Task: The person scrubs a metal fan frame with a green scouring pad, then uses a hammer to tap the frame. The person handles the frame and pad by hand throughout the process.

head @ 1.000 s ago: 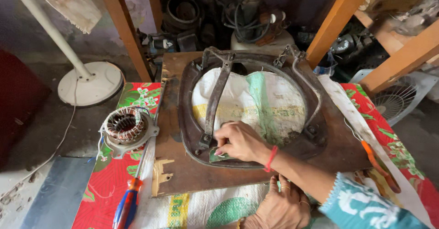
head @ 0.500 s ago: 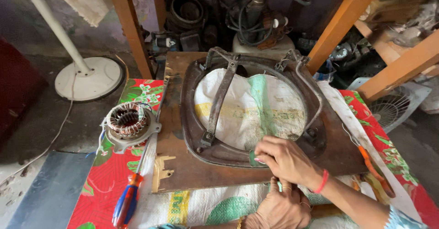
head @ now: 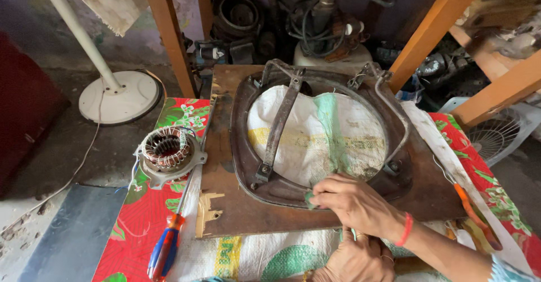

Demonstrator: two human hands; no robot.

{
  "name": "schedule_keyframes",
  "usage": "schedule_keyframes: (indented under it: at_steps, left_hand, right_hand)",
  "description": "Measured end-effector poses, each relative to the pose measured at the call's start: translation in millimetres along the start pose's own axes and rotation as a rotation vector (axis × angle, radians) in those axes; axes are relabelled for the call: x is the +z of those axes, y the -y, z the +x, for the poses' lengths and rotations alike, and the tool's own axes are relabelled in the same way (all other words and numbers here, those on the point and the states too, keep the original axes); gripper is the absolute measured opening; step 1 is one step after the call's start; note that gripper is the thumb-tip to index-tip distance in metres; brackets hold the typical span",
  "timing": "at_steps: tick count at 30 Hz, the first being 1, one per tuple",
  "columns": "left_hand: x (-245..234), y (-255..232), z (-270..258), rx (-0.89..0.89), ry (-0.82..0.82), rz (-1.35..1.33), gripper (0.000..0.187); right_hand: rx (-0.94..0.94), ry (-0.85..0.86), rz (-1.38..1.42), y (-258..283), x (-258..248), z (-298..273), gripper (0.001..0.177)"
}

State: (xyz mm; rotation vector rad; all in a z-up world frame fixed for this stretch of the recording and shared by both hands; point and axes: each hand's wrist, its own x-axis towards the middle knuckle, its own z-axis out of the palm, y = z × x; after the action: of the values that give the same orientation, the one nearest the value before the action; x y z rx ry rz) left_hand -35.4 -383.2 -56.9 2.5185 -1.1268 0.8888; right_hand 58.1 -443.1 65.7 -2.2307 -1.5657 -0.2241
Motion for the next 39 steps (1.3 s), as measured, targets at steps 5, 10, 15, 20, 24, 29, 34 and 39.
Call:
schedule_keyframes:
  at_steps: [5,10,15,20,24,29,34,39]
  left_hand:
    - [6.5,-0.1,2.1,0.02,-0.039,0.061,0.035]
    - [13.3,3.4,0.7,0.037,-0.016,0.166,0.032]
    - [17.7,-0.7,-2.4,0.008,0.001,-0.022,0.033]
    - [27.3,-8.3,-6.7,-0.013,-0.043,0.079,0.03]
    - [41.0,-10.6,-6.3,-0.008,-0.035,-0.04,0.028]
    - [46.3,-7.0,-9.1,-0.024,-0.202,0.072,0.033]
    - [37.4,-7.3,-8.0,-0.029,-0.071,-0.015,0.028]
    - [30.8,-12.9,-6.2,-0.031,-0.058,0.07,0.03]
  right_hand:
    - [-0.105,0.062,-0.051,-16.1,34.1,40.1,0.036]
    - [-0.137,0.023,0.029,-26.0,51.9,64.8,0.025]
    - [-0.136,0.097,-0.026,-10.1,25.4,29.0,0.034]
    - [-0.074,0.144,0.001,-8.7,14.9,13.5,0.043]
    - [-0.157,0.044,0.008,-5.7,48.7,42.6,0.04]
    - [-0.181,0.055,0.04,3.0,54.9,66.2,0.024]
    - [-0.153,0.077,0.046,9.5,9.7,36.5,0.035]
    - [-0.114,0.142,0.102,4.1,7.5,27.1,0.045]
